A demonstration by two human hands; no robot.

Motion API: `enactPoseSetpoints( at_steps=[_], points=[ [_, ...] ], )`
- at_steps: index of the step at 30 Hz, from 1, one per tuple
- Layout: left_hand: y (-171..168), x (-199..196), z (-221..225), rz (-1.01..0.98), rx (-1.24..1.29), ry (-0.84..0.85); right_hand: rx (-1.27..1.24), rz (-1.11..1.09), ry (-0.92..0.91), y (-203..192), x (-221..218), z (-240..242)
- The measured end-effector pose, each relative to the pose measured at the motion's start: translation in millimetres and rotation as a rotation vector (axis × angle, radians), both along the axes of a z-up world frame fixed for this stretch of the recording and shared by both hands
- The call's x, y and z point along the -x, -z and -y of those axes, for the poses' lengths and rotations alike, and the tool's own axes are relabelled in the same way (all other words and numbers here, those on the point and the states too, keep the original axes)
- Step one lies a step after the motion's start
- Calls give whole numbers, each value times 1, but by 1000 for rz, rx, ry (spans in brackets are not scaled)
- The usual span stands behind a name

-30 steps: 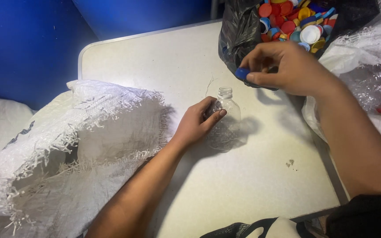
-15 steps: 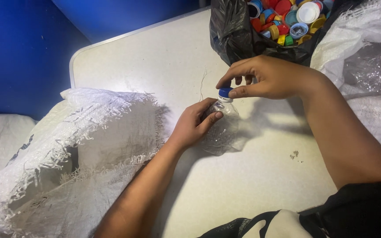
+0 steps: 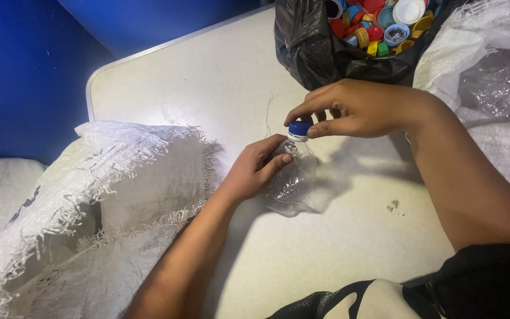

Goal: The person retrieves empty plastic bottles from a white sack and places them on a table. They then select colored bottle caps from a black bag and screw them onto the bottles. The capped bottles are placed into a second white sack.

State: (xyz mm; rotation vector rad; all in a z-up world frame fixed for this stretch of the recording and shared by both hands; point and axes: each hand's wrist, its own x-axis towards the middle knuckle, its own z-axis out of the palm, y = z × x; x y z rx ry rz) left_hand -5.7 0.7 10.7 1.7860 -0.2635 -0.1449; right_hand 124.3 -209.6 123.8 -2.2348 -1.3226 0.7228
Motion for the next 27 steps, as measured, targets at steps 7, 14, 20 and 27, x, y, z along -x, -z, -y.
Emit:
enactPoseSetpoints(
  at_steps=[7, 14, 20, 27],
  points=[
    [3, 1, -4, 32, -8, 36, -17, 19, -41, 0, 10, -4],
    [-1, 0, -5, -34, 3, 69, -57, 74, -74, 6, 14, -3],
    [0, 2, -3, -42, 5, 56, -102, 109, -91, 22, 12, -9],
    [2, 3, 0, 60, -8, -9, 8, 1, 103, 21, 18, -19]
  ],
)
